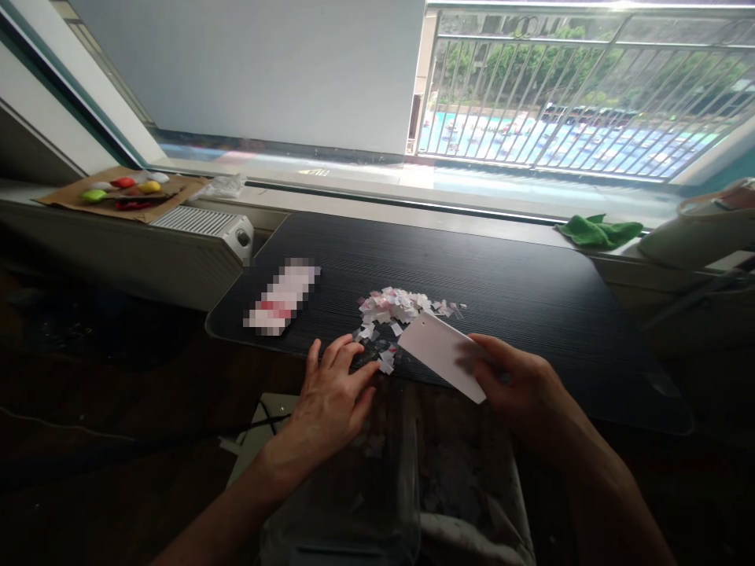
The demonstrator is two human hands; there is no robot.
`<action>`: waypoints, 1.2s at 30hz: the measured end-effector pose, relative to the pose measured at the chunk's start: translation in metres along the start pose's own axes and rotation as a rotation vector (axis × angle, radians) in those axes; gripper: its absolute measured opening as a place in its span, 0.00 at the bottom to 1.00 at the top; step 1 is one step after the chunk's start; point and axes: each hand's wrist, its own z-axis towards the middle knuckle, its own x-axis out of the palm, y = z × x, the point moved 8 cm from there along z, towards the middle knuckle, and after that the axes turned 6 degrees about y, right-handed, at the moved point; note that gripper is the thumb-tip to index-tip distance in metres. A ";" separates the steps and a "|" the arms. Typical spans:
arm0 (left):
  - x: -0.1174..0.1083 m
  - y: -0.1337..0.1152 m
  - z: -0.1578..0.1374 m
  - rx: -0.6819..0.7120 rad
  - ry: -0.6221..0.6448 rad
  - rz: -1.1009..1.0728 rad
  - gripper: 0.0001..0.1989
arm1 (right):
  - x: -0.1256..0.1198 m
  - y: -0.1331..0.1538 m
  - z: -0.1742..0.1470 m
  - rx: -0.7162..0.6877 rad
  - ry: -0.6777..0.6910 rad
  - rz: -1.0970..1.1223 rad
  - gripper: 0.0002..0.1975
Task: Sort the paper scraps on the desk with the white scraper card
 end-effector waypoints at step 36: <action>-0.004 -0.008 0.003 0.047 -0.009 0.028 0.16 | -0.031 -0.027 -0.038 0.198 -0.073 -0.062 0.15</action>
